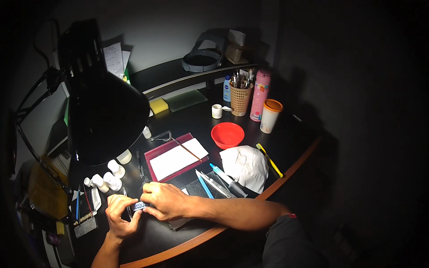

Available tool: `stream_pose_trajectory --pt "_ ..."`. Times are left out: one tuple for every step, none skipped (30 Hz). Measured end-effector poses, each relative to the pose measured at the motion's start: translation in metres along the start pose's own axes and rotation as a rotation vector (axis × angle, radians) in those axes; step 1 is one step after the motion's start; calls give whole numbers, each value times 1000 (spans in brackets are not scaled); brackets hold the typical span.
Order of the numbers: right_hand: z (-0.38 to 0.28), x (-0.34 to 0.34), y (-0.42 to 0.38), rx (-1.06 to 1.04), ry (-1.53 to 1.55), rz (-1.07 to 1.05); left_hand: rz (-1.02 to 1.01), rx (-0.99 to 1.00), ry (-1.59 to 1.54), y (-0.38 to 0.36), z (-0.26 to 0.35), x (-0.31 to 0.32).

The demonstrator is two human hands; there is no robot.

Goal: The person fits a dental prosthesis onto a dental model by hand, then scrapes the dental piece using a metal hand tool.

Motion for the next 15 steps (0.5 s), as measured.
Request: stream_pose_trajectory --pt "0 0 0 -3 -2 -4 -10 2 1 0 0 0" --pt "0 1 -1 -6 0 4 -18 2 3 1 0 0" --pt "0 1 -1 -11 -1 9 -27 2 7 1 0 -1" --pt "1 1 0 -17 -1 15 -24 5 7 1 0 -1" --pt "1 1 0 -24 -1 20 -19 5 8 0 0 0" --pt "1 1 0 -23 -5 27 -14 3 8 -1 -2 1" --pt "1 1 0 -23 -8 32 -7 0 8 -1 -2 1" --pt "1 2 0 -23 -10 34 -9 0 9 -1 -1 1" --pt "1 1 0 -25 -8 41 -12 13 11 0 -1 0" --pt "1 0 0 -28 -2 41 -12 19 13 0 -2 0" --pt "0 0 1 -36 6 37 -6 21 16 0 -1 0" --pt "-1 -2 1 -26 20 32 -2 25 19 0 0 -1" --pt "-1 -1 1 -28 25 32 2 25 21 0 1 -1" --pt "-1 -1 1 -29 27 34 5 28 22 1 2 -2" --pt "-2 -2 1 -28 28 39 6 33 22 1 2 -2"
Point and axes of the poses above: each hand's wrist, its own y-axis towards the middle knuckle, its own x-axis out of the palm, z = x × y, the point moved 3 cm from there along y, towards the middle knuckle, and after that the axes turned 11 degrees about -y, right-handed, at the moved point
